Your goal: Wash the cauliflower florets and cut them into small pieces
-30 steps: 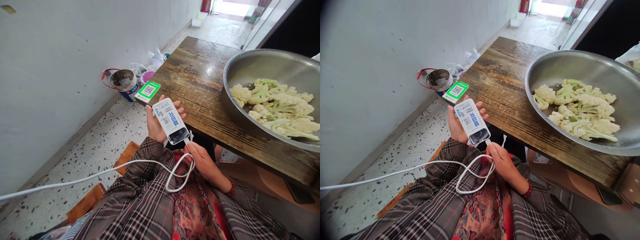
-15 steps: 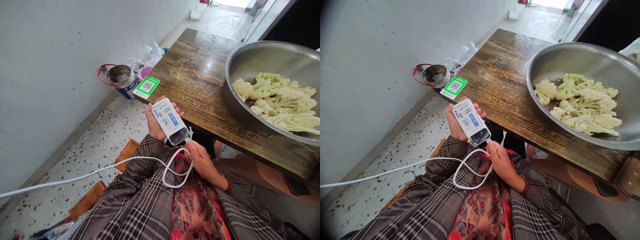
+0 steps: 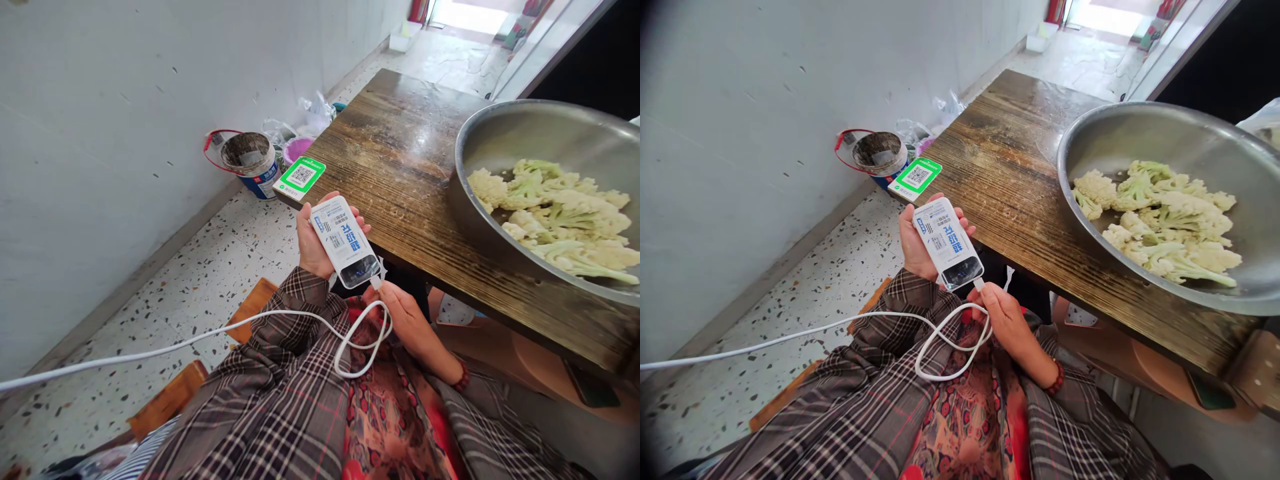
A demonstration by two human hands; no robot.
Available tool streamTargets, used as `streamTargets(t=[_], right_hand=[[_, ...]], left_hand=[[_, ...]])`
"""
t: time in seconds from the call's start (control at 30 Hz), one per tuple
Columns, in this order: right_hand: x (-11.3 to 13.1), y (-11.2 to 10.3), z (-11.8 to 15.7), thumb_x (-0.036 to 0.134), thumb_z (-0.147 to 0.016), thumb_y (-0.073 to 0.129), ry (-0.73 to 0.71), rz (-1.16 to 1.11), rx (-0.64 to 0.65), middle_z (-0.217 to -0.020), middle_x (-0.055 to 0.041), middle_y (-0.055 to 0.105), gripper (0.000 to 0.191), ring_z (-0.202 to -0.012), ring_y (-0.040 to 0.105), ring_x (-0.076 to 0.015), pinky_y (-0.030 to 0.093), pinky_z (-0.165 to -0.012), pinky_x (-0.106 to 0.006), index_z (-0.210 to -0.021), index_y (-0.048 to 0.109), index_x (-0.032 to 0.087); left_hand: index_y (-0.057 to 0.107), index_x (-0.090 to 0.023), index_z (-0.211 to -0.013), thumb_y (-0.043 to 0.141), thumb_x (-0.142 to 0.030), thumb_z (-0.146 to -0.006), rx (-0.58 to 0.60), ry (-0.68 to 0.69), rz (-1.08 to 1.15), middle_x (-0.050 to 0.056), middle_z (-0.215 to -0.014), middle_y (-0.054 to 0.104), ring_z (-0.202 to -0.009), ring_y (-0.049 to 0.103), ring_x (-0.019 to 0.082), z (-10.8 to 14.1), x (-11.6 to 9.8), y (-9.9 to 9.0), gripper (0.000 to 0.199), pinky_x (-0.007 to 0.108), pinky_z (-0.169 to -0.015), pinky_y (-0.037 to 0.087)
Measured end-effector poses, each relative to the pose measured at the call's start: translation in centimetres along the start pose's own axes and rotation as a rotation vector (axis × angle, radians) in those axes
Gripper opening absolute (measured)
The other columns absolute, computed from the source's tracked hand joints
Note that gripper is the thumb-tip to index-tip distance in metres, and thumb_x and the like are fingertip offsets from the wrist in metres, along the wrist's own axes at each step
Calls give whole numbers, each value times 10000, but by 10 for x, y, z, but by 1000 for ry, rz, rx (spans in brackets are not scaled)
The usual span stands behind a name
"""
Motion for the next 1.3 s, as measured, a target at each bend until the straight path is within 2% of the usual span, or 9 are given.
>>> streamTargets(t=[0.2,0.5,0.8,1.07,1.3], right_hand=[[-3,-2,-2,588,-918,407,16,-32,-16,-720,16,538,435,-574,475,-115,419,-541,-242,-925,604,201],[1,-3,-2,526,-945,390,-36,52,-24,-716,19,531,393,-593,465,-120,367,-529,-243,-946,605,197],[5,-3,-4,448,-955,405,-83,81,-29,-719,18,534,303,-628,477,-127,367,-573,-252,-892,574,204],[4,-1,-5,470,-945,421,-54,69,-23,-723,18,532,317,-623,479,-122,364,-551,-244,-934,583,198],[0,2,-6,512,-926,440,-18,-5,-2,-708,20,516,347,-614,476,-121,376,-540,-239,-963,584,198]], left_hand=[[609,-204,-1181,372,-606,-856,9,14,4,70,-830,706,-760,696,212,-1,-3,-1,568,441,-788,561],[609,-199,-1185,382,-602,-858,-7,2,10,76,-840,712,-771,701,222,1,-5,2,567,442,-778,567],[588,-193,-1196,376,-563,-870,50,24,34,71,-834,705,-763,698,216,3,-4,6,536,429,-770,564],[608,-198,-1185,377,-594,-861,19,-10,20,79,-834,708,-757,697,222,2,-4,4,561,439,-770,565],[600,-184,-1198,378,-592,-861,45,-11,9,81,-822,711,-766,699,229,1,-5,4,574,442,-775,567]])
Point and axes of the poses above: each hand's wrist, its own z-axis away from the middle knuckle, its own y-axis out of the palm, x = y × z, the point moved 5 cm from there along -z, towards the middle knuckle
